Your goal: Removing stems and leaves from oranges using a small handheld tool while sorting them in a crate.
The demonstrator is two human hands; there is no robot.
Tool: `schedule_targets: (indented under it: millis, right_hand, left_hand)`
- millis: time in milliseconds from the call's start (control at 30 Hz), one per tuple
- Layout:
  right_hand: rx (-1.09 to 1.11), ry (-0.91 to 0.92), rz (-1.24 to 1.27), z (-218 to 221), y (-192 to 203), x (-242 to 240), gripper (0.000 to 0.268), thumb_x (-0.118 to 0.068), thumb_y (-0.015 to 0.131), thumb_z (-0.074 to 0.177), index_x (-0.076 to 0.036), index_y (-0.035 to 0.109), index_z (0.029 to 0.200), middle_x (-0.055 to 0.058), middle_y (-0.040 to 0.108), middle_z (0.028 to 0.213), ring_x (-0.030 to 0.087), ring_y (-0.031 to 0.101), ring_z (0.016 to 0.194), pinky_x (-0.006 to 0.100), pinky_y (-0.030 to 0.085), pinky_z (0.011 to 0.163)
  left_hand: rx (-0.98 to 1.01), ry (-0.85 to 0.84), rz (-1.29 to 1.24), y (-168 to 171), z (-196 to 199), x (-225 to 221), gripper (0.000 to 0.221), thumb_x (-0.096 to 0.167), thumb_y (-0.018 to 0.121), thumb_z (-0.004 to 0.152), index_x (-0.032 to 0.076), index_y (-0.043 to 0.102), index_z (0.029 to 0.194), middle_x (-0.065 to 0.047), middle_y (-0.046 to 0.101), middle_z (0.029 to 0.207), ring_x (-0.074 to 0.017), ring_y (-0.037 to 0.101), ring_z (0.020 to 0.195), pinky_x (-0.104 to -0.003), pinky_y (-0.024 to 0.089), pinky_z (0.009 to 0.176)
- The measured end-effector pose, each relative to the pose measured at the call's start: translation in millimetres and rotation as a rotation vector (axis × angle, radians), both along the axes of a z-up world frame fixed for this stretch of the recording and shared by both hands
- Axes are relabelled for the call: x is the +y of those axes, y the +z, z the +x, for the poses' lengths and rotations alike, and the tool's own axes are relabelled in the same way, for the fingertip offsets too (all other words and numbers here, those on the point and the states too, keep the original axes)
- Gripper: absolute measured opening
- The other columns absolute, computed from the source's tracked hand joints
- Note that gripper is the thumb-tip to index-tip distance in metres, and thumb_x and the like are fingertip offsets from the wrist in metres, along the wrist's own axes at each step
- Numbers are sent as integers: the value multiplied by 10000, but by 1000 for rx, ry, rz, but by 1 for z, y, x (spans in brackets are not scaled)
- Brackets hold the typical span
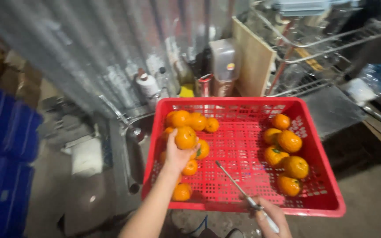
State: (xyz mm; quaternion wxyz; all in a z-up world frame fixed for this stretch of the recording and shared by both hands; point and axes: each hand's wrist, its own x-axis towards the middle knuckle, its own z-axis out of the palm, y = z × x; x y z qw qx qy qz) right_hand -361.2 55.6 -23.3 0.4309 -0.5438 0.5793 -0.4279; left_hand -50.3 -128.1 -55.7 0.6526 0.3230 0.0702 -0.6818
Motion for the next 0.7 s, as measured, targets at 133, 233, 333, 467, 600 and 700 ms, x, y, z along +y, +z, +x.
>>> schedule_targets:
  millis: [133, 233, 333, 467, 600, 700]
  right_hand:
    - [-53, 429, -112, 56, 50, -16, 541, -568, 565, 861, -132, 836, 1033, -27, 875, 911, 101, 742, 752, 245, 538, 729]
    - [-169, 464, -214, 87, 44, -16, 599, -627, 528, 903, -88, 787, 860, -9, 765, 809, 106, 621, 673, 249, 434, 652]
    - [-125, 506, -271, 100, 29, -19, 524, -525, 522, 941, -125, 763, 704, -29, 731, 657, 97, 625, 595, 257, 442, 616]
    - [-140, 428, -128, 109, 25, -13, 492, -490, 585, 918, -96, 704, 649, -1, 596, 580, 134, 516, 538, 286, 362, 580]
    - [-67, 658, -129, 106, 23, -13, 340, -416, 654, 882, -125, 688, 709, -55, 572, 557, 62, 475, 492, 263, 355, 467]
    - [-84, 427, -20, 105, 11, -12, 338, -347, 656, 913, -120, 668, 662, -5, 604, 625, 119, 582, 594, 288, 445, 598]
  left_hand:
    - [-91, 107, 13, 32, 21, 48, 562, 548, 624, 829, 145, 638, 1221, -145, 717, 1057, -290, 678, 852, -333, 489, 608]
    - [-26, 214, 20, 48, 41, 74, 503, 562, 644, 822, 160, 648, 1124, -132, 688, 966, -288, 659, 823, -317, 448, 581]
    - [-78, 283, 42, 65, 52, 94, 561, 572, 594, 847, 109, 613, 1163, -173, 674, 1012, -280, 631, 828, -318, 441, 588]
    - [-106, 278, 27, 86, 61, 115, 557, 557, 541, 893, 117, 567, 1233, -177, 618, 1141, -262, 618, 917, -311, 470, 683]
    - [-73, 300, 72, 85, 65, 121, 536, 537, 537, 896, 145, 516, 1261, -194, 537, 1261, -318, 620, 930, -303, 503, 622]
    - [-51, 246, 14, 69, 70, 122, 629, 628, 504, 906, 52, 600, 1140, -187, 646, 951, -297, 659, 747, -235, 421, 471]
